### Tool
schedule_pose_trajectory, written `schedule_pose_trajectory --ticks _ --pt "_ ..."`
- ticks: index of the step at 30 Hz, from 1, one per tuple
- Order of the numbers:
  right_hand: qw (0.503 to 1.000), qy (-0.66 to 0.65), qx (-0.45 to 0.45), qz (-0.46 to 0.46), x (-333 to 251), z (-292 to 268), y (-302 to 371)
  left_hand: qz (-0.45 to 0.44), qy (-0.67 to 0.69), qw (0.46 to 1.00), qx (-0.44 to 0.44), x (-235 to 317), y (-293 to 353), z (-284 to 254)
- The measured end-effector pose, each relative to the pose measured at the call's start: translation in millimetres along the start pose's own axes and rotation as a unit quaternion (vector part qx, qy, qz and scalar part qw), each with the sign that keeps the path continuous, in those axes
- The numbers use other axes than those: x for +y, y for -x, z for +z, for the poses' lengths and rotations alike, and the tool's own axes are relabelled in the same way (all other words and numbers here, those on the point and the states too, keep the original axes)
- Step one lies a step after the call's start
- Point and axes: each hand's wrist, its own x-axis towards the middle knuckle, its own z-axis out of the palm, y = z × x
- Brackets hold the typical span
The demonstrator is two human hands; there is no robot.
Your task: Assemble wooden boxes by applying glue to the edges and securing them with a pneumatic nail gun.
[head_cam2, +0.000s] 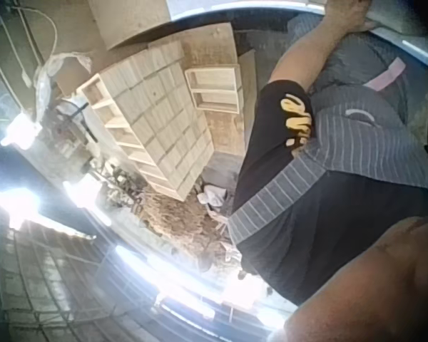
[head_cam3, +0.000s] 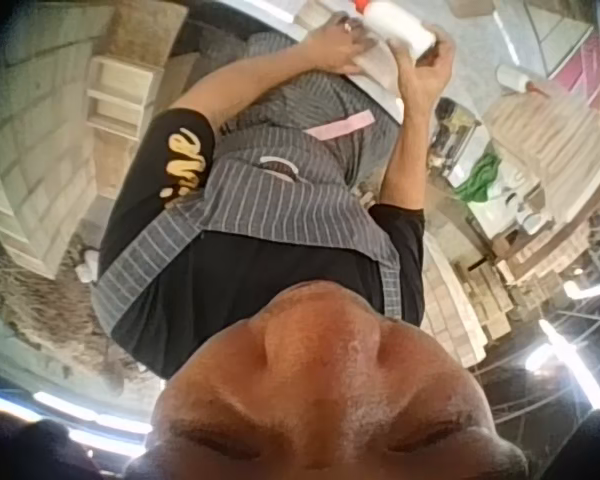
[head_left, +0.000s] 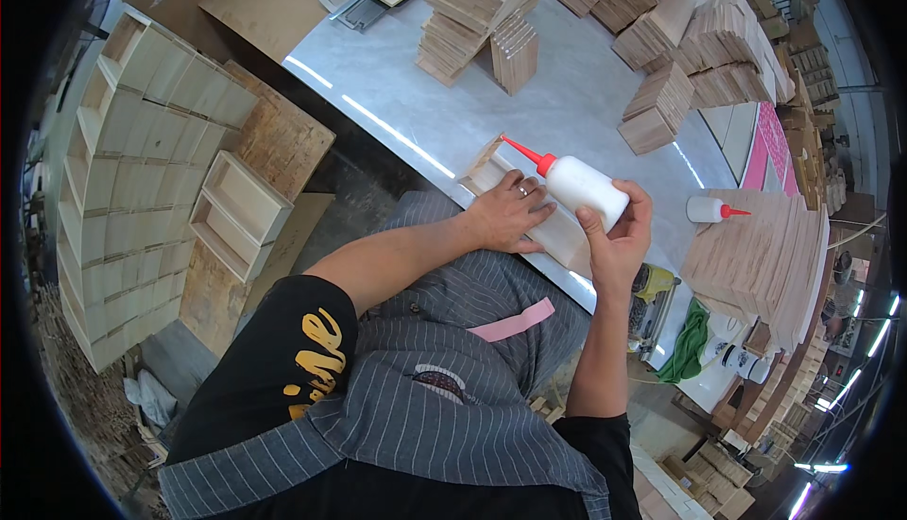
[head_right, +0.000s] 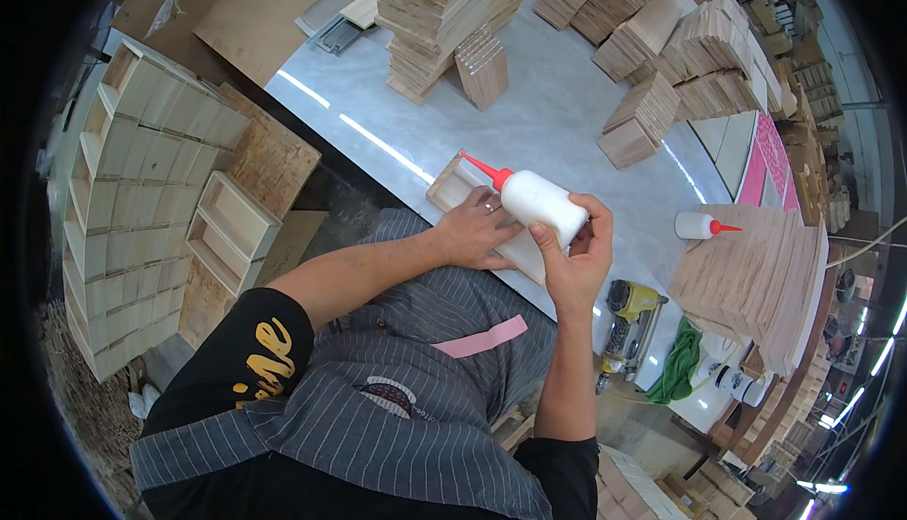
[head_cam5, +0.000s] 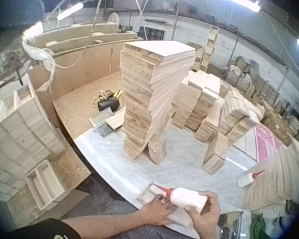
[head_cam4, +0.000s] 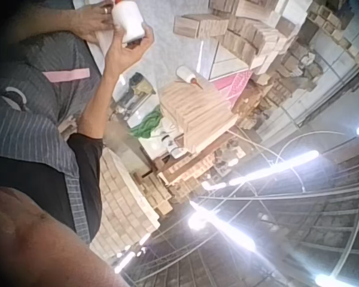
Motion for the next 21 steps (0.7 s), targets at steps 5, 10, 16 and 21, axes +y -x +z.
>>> schedule_pose_trajectory --ticks 5,10,16,21 --pt "1.000 -0.003 -0.008 0.007 -0.5 -1.6 4.0 -0.003 0.003 1.000 -0.007 0.2 0.6 3.3" --pt "1.000 -0.008 -0.015 0.019 -4.2 -1.0 9.5 -0.011 0.011 1.000 -0.003 -1.4 2.1 8.1" --pt "0.999 -0.002 -0.033 0.020 -9.5 -0.1 16.1 -0.028 0.065 0.995 0.073 -0.8 1.0 18.7" --pt "0.999 0.001 -0.045 0.029 -14.8 1.7 20.7 -0.017 0.129 0.991 0.008 -4.3 -5.6 7.7"
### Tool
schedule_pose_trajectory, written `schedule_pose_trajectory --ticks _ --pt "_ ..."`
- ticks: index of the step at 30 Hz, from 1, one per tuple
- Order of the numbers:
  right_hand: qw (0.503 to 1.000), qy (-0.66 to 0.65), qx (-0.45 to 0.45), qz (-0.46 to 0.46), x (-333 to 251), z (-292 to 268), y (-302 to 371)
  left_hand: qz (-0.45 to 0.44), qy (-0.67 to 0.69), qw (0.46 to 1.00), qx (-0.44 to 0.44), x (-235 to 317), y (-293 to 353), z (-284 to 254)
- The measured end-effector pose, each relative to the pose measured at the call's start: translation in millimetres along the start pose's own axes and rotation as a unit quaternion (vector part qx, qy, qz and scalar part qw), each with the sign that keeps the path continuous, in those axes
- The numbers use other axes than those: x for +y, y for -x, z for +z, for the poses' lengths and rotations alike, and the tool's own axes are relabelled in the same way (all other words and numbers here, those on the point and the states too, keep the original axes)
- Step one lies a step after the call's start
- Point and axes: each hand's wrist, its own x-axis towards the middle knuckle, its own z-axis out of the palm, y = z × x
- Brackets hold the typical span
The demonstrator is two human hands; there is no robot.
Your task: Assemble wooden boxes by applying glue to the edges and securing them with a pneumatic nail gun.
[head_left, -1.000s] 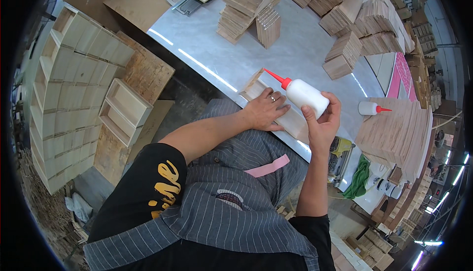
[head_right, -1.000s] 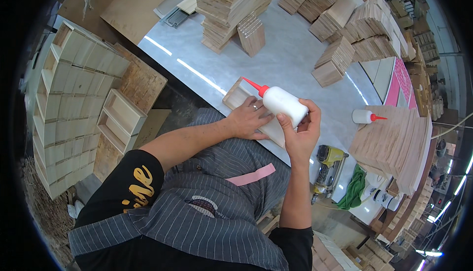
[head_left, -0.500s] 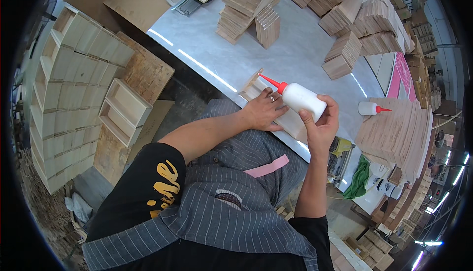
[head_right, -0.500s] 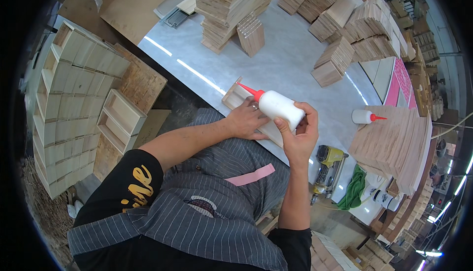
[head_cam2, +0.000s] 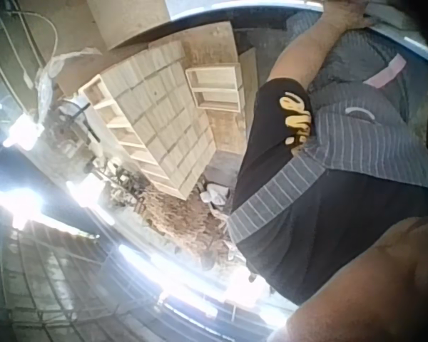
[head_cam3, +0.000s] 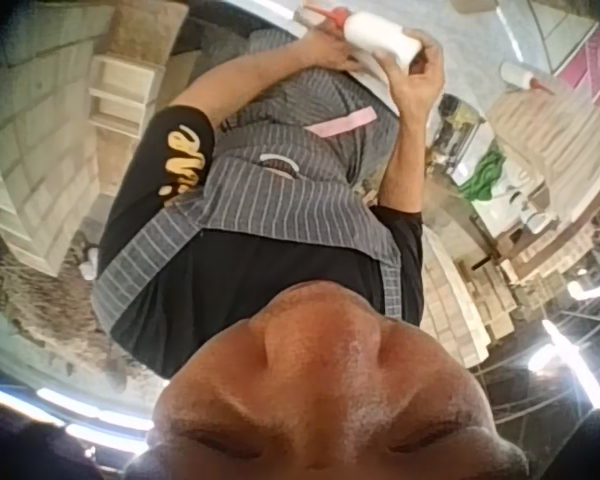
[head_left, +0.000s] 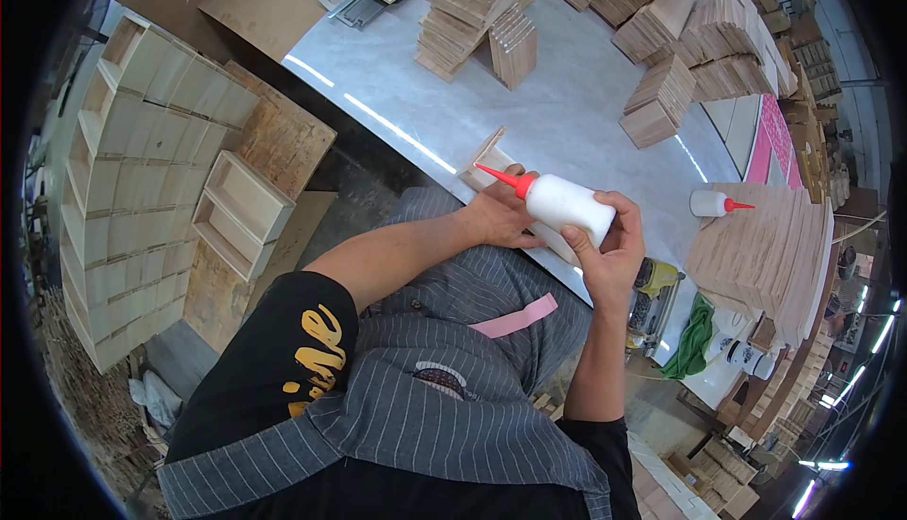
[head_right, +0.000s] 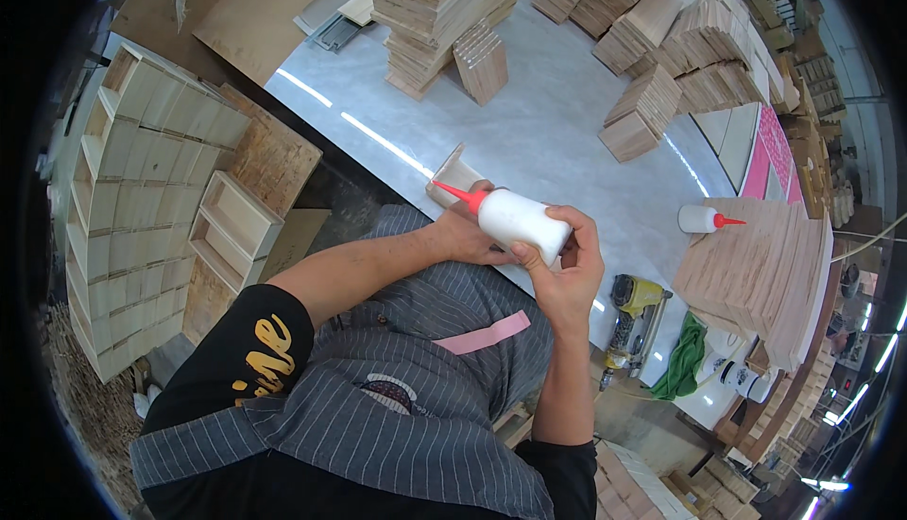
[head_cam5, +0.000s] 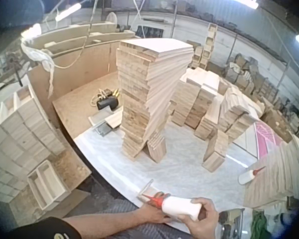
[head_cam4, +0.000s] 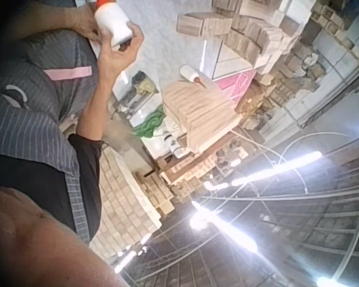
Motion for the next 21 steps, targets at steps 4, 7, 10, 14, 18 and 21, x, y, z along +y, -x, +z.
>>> schedule_pose_trajectory --ticks 4,7,10,14,18,21 --pt "1.000 -0.023 -0.009 0.012 -2.2 -0.7 -1.0 0.003 -0.007 1.000 0.006 0.2 1.8 -1.3" --pt "0.999 -0.033 0.025 -0.005 8.4 -3.8 -7.4 0.024 -0.100 0.991 0.085 3.8 6.0 -0.5" --pt "0.997 -0.027 0.067 -0.026 12.7 -2.5 -17.7 0.009 -0.116 0.993 -0.018 5.4 4.4 -7.0" --pt "0.997 -0.024 0.066 -0.030 16.1 -0.4 -23.8 0.014 -0.137 0.990 -0.007 6.8 4.4 -9.6" --pt "0.998 -0.016 0.055 -0.025 20.1 -2.7 -22.1 0.016 -0.132 0.991 -0.007 7.4 4.8 -9.2" --pt "1.000 -0.012 0.009 -0.024 21.5 -14.4 -18.7 0.017 -0.144 0.989 -0.004 7.0 7.1 -6.4"
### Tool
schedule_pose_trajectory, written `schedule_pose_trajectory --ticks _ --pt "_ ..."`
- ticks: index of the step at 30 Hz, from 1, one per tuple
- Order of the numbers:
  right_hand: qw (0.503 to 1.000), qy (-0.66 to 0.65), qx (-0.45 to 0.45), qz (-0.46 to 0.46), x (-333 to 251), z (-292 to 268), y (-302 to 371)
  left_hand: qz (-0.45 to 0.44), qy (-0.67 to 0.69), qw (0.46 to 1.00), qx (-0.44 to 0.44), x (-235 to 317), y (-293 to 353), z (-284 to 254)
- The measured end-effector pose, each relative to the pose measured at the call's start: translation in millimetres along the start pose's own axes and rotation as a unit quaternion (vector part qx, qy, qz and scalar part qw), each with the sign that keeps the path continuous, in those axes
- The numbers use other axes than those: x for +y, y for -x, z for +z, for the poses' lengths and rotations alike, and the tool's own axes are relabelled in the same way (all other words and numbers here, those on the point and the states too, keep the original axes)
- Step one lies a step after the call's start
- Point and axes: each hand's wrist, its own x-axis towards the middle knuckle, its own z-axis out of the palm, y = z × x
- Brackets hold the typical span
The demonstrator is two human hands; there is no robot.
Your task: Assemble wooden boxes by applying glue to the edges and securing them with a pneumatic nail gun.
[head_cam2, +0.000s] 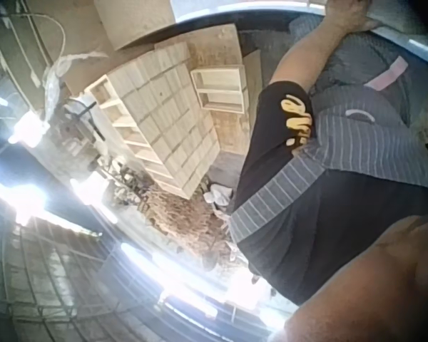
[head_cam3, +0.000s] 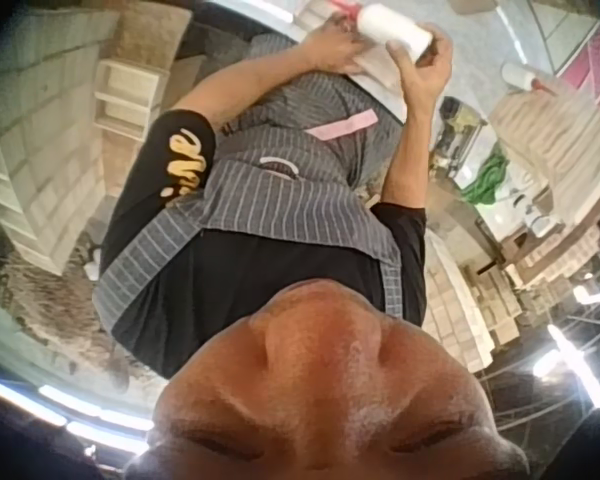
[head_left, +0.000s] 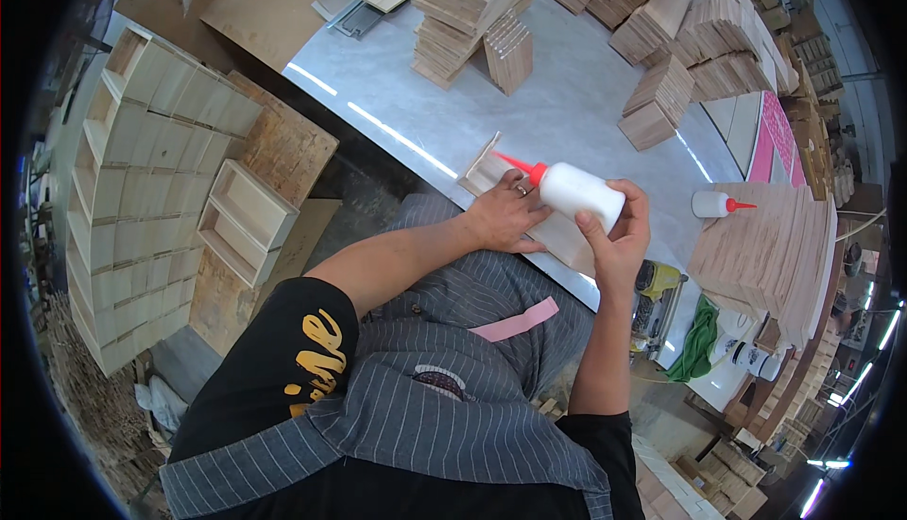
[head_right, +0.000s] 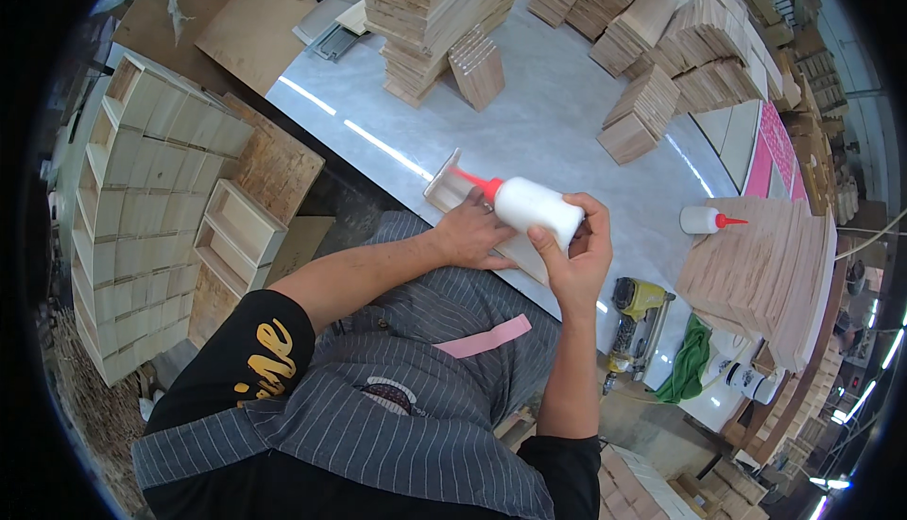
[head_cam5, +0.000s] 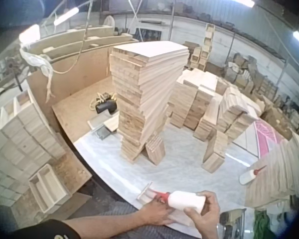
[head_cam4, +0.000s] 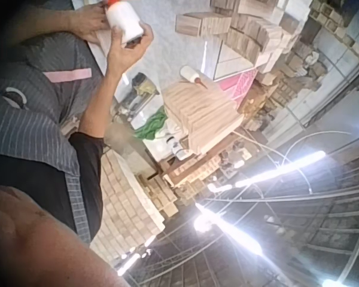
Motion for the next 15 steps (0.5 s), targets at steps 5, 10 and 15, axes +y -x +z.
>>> schedule_pose_trajectory --ticks 5,10,15 --pt "0.945 -0.292 0.073 0.130 -4.7 -57.0 31.9 0.009 0.028 0.999 0.025 -0.9 -5.6 -2.3" --pt "0.950 -0.220 0.191 0.111 0.2 -128.7 82.8 -0.014 0.066 0.998 0.007 -8.9 5.6 -14.6" --pt "0.952 -0.155 0.237 0.117 11.4 -151.9 120.4 -0.015 0.044 0.999 0.014 -8.1 4.6 -22.9"
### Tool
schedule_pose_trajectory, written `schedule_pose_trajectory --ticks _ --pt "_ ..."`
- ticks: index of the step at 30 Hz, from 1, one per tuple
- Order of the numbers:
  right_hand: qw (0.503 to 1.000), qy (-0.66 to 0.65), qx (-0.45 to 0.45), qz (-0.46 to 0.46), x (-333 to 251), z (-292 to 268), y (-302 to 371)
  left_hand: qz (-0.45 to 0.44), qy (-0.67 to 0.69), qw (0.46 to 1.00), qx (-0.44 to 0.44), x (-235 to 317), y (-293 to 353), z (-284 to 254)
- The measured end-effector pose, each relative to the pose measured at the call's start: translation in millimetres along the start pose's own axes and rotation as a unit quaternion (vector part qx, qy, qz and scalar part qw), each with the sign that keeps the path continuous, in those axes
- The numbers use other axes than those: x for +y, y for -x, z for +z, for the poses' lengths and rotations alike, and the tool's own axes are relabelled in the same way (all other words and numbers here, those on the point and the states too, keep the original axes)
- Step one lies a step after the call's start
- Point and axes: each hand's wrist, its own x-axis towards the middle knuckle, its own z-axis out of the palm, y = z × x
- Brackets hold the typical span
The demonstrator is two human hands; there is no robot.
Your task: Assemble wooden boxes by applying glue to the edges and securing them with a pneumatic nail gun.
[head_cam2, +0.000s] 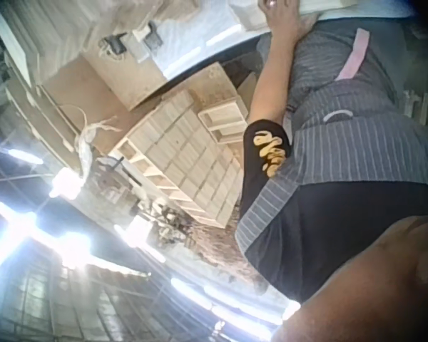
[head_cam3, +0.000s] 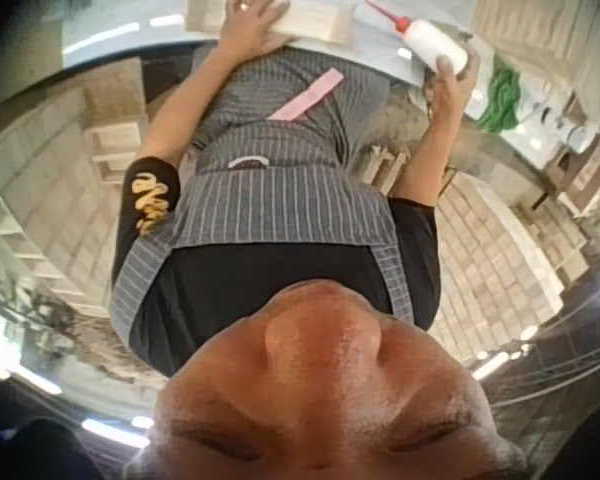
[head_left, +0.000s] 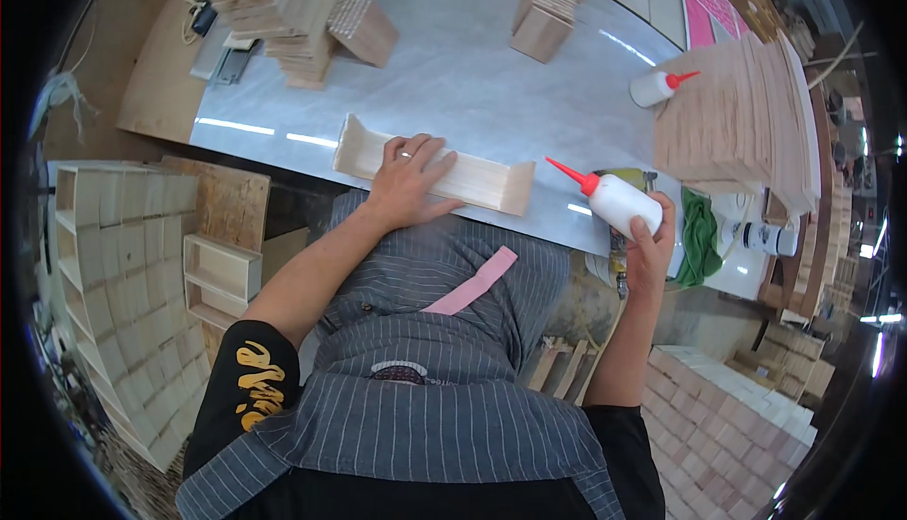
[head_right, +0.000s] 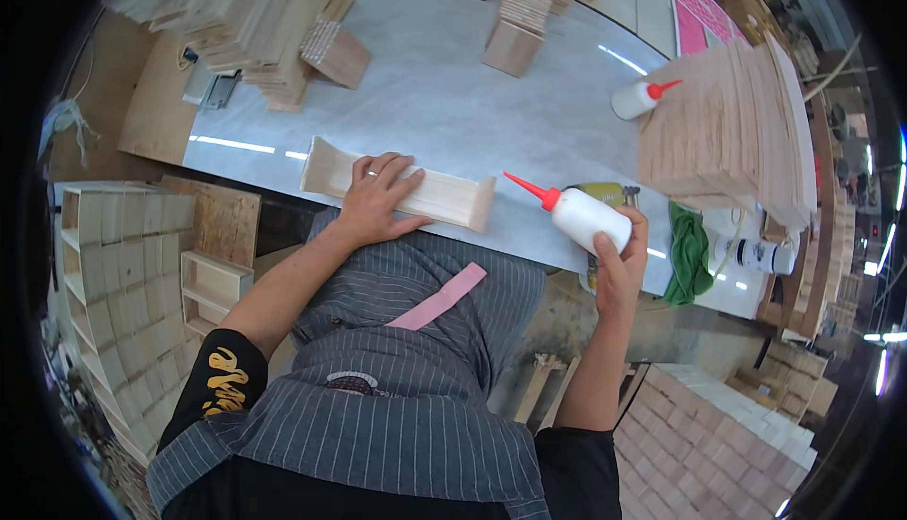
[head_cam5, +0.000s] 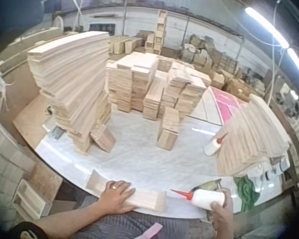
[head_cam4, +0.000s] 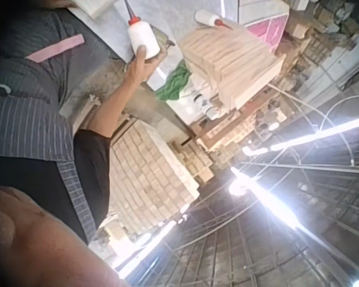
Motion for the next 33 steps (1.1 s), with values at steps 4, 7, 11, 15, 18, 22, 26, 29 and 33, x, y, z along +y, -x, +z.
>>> schedule_pose_trajectory --ticks 4,7,11,15,18,22,26,29,33 --pt "0.999 0.049 -0.009 -0.003 6.5 -1.0 1.7 -0.012 -0.010 1.000 -0.023 3.0 -1.2 4.0" --pt "0.998 0.064 -0.021 -0.018 10.1 -2.0 0.6 -0.019 -0.022 0.999 -0.028 4.2 -1.1 4.3" --pt "0.996 0.077 -0.030 -0.022 10.9 -0.7 0.5 -0.022 -0.030 0.999 -0.026 5.3 -1.4 4.1" --pt "0.994 0.093 -0.046 -0.045 6.5 -0.9 -0.2 -0.022 -0.027 0.999 -0.023 5.6 -2.4 3.2" --pt "0.992 0.100 -0.057 -0.057 7.0 -4.0 0.7 -0.014 -0.032 0.999 -0.005 6.8 -2.8 3.5" --pt "0.992 0.101 -0.059 -0.056 5.0 -4.6 5.8 -0.009 -0.029 1.000 0.001 5.0 -2.4 5.7" --pt "0.992 0.101 -0.062 -0.035 2.8 -4.7 12.5 -0.015 -0.035 0.999 -0.003 5.3 -0.7 4.5" --pt "0.992 0.105 -0.069 -0.030 1.5 -7.7 16.9 -0.017 -0.032 0.999 -0.004 7.0 -0.4 4.3" --pt "0.991 0.108 -0.071 -0.018 -2.6 -11.5 22.9 -0.014 -0.020 1.000 -0.002 6.7 -3.3 5.4"
